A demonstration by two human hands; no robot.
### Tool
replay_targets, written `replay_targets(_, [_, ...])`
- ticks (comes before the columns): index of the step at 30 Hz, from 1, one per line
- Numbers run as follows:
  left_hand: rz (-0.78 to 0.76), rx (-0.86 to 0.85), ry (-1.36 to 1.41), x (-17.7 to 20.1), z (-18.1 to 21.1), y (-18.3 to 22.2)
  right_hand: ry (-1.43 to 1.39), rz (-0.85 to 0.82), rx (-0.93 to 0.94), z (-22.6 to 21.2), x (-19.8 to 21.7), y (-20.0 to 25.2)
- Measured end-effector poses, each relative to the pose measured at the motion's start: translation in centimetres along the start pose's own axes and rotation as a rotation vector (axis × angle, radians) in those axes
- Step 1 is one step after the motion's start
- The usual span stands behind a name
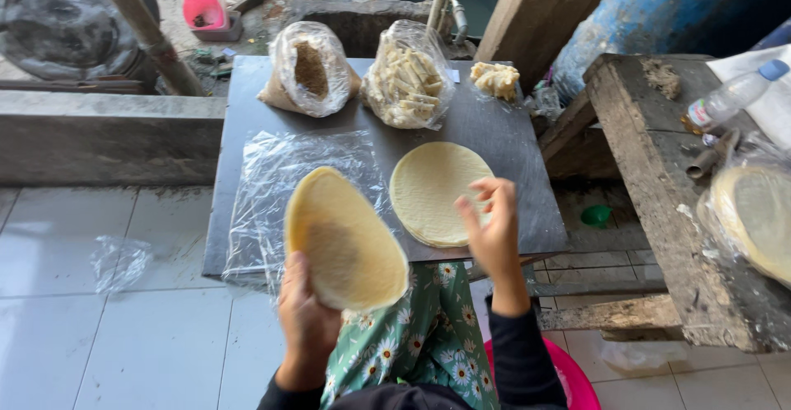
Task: The person separates thin dough sheets by hand from stacks on a table and places them one by one into different piles.
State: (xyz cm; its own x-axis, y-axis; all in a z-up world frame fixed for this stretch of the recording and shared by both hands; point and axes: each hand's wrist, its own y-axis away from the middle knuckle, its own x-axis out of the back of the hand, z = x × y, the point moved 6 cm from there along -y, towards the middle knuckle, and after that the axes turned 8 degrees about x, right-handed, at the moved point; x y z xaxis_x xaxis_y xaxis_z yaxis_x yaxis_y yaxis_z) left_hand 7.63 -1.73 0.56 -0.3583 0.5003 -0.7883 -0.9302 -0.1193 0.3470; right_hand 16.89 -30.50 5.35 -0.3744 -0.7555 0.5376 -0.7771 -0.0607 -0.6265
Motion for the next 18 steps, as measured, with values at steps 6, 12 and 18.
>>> replay_targets(6, [-0.280,0.017,-0.045,-6.2,-3.5,-1.2,-0.401,-0.263,0.259,-13.9,-2.6,2.1])
replay_targets(12, [-0.476,0.012,0.048,-7.4,-5.0,-1.1,-0.459,-0.210,0.040,-12.2,-2.0,1.5])
replay_targets(18, [-0.435,-0.170,-0.394,-8.0,-6.9,-1.4,-0.784,-0.129,-0.154,-8.7,-1.9,2.9])
